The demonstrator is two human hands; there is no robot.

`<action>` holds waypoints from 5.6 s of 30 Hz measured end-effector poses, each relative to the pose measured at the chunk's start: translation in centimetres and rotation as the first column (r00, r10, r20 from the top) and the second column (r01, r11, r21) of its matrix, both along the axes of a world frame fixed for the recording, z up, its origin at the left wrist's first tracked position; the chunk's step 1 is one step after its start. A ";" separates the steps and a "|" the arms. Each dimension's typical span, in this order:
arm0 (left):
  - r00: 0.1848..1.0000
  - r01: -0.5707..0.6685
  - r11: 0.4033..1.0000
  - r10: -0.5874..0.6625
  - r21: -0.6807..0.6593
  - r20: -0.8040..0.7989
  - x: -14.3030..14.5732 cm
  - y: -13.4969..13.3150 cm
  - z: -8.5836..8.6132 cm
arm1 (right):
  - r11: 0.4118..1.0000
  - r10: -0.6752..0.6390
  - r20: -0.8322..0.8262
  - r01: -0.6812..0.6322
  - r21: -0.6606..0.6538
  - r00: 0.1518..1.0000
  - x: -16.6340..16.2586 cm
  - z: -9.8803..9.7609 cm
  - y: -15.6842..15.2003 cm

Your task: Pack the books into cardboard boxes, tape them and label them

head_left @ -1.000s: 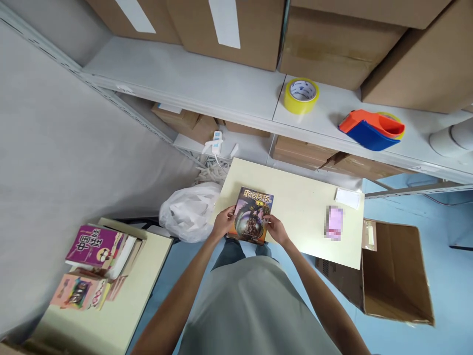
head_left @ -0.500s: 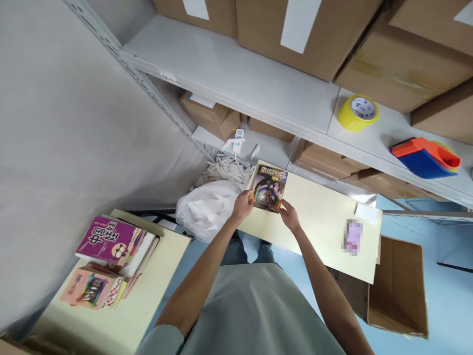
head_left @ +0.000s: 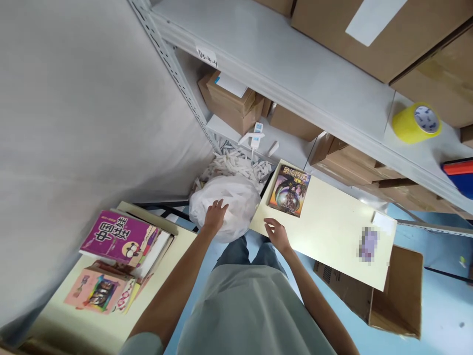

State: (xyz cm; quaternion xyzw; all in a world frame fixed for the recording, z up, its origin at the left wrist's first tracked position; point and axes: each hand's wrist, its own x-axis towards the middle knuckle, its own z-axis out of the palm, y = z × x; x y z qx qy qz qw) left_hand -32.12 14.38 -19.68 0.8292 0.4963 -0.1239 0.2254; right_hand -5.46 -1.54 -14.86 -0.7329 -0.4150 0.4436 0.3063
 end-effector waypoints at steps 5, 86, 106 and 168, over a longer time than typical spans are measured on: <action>1.000 0.009 1.000 -0.009 -0.021 0.029 -1.7 1.2 -0.7 | 0.999 0.049 0.041 -0.048 -0.025 0.998 -2.1 0.5 1.5; 0.367 -0.134 0.782 0.610 -0.609 0.702 18.8 -5.2 14.8 | 0.733 -0.636 -0.104 0.641 0.227 0.765 15.1 19.3 -12.6; 0.809 -0.301 0.908 0.405 -0.291 0.425 29.9 -13.9 9.6 | 0.828 -0.500 0.431 0.560 -0.017 0.751 28.3 5.2 -19.9; 0.921 0.152 0.986 -0.116 -0.071 0.371 26.9 -7.8 4.7 | 0.994 0.066 0.572 -0.007 -0.105 0.818 23.5 -1.1 -13.5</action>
